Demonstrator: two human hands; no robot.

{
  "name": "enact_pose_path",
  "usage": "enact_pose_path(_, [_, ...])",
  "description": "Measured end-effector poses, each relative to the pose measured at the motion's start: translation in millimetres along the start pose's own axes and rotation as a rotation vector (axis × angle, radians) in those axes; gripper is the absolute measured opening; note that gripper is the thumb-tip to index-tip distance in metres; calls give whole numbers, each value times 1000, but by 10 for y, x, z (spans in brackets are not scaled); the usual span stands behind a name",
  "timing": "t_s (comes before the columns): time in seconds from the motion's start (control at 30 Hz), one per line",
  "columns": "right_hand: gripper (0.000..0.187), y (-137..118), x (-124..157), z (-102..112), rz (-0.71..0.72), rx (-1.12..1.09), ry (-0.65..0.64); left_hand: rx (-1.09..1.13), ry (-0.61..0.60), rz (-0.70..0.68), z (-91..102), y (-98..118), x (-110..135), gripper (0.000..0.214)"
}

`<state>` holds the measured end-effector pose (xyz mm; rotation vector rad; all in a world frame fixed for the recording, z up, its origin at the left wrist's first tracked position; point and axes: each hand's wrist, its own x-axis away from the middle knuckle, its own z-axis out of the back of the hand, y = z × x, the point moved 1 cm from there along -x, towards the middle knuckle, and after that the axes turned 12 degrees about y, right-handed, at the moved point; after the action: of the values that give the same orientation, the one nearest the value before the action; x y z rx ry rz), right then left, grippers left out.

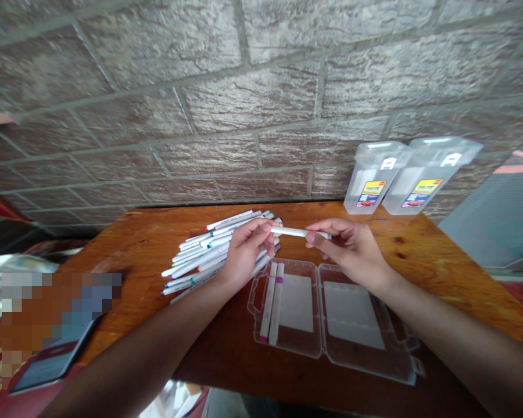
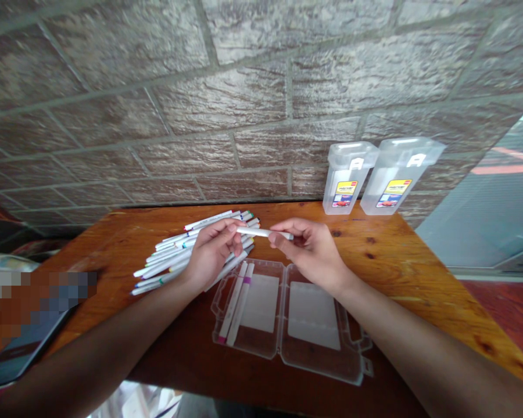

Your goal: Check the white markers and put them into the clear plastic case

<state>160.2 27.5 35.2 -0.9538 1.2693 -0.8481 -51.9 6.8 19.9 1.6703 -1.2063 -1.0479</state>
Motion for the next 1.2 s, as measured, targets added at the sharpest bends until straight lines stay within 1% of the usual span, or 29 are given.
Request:
enact_pose_path(0.13, [31, -13, -6, 10, -28, -7, 15, 11, 37, 17, -2, 21, -1, 21])
enact_pose_path(0.33, [31, -43, -4, 24, -44, -32, 40, 27, 60, 39, 2, 26, -2, 23])
enact_pose_path(0.57, [26, 7, -7, 26, -106, -146, 79, 68, 82, 57, -6, 37, -22, 21])
enact_pose_path(1.0, [24, 46, -3, 42, -172, -318, 31, 86, 108, 73, -17, 61, -11, 19])
enact_pose_path(1.2, [26, 25, -27, 36, -244, -345, 70, 92, 116, 93, -19, 72, -5, 22])
